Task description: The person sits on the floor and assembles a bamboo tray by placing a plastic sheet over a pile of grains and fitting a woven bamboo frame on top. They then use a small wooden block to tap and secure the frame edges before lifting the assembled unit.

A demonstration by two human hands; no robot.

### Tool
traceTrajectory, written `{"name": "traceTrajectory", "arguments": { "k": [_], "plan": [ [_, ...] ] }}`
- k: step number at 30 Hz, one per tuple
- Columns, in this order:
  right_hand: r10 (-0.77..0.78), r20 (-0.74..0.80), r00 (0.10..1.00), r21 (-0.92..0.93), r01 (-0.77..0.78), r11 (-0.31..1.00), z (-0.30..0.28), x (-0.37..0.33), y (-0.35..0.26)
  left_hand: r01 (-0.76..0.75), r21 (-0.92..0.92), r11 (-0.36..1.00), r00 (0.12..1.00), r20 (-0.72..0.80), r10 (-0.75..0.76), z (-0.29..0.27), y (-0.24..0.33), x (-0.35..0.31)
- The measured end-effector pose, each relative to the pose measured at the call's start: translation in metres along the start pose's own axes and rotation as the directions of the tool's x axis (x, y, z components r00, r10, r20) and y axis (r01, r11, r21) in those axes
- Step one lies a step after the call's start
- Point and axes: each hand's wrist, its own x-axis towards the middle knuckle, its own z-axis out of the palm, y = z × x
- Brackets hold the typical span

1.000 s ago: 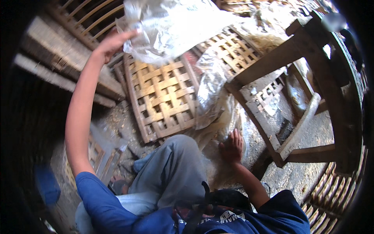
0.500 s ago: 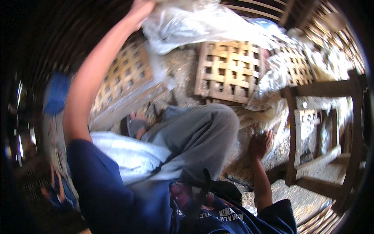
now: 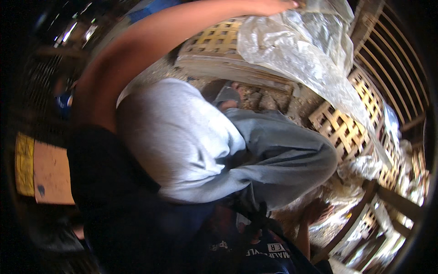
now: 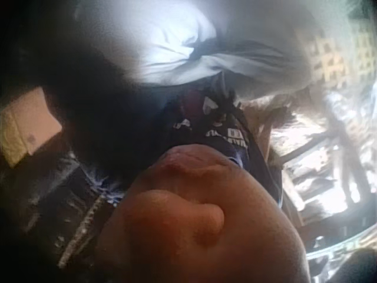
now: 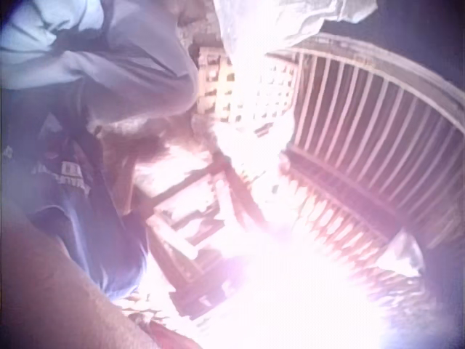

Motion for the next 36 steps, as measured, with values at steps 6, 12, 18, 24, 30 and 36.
{"name": "traceTrajectory", "arguments": {
  "k": [6,12,18,24,30,36],
  "plan": [
    [0.027,-0.07,0.997,0.069,-0.022,0.997,0.005,-0.003,0.013,0.145,-0.142,0.979,0.98,-0.118,-0.162,-0.022,-0.02,-0.037],
    [-0.002,-0.012,1.0,0.185,0.004,0.983,-0.014,0.002,-0.028,0.211,-0.172,0.962,0.921,-0.296,-0.255,-0.022,-0.116,-0.058],
    [-0.085,0.007,0.996,0.35,0.077,0.934,-0.029,0.018,-0.106,0.236,-0.187,0.954,0.952,-0.151,-0.265,-0.024,-0.228,-0.047],
    [-0.074,-0.012,0.997,0.438,0.071,0.896,-0.042,0.05,-0.151,0.207,-0.129,0.97,0.942,-0.24,-0.233,0.005,-0.249,-0.039],
    [-0.052,0.072,0.996,0.467,0.012,0.884,-0.076,-0.006,-0.158,0.331,0.04,0.943,0.937,-0.136,-0.323,-0.061,-0.294,-0.052],
    [0.012,0.166,0.986,0.509,-0.097,0.855,-0.089,-0.057,-0.16,0.116,0.298,0.948,0.947,-0.322,-0.015,-0.073,-0.309,-0.034]
  ]
}}
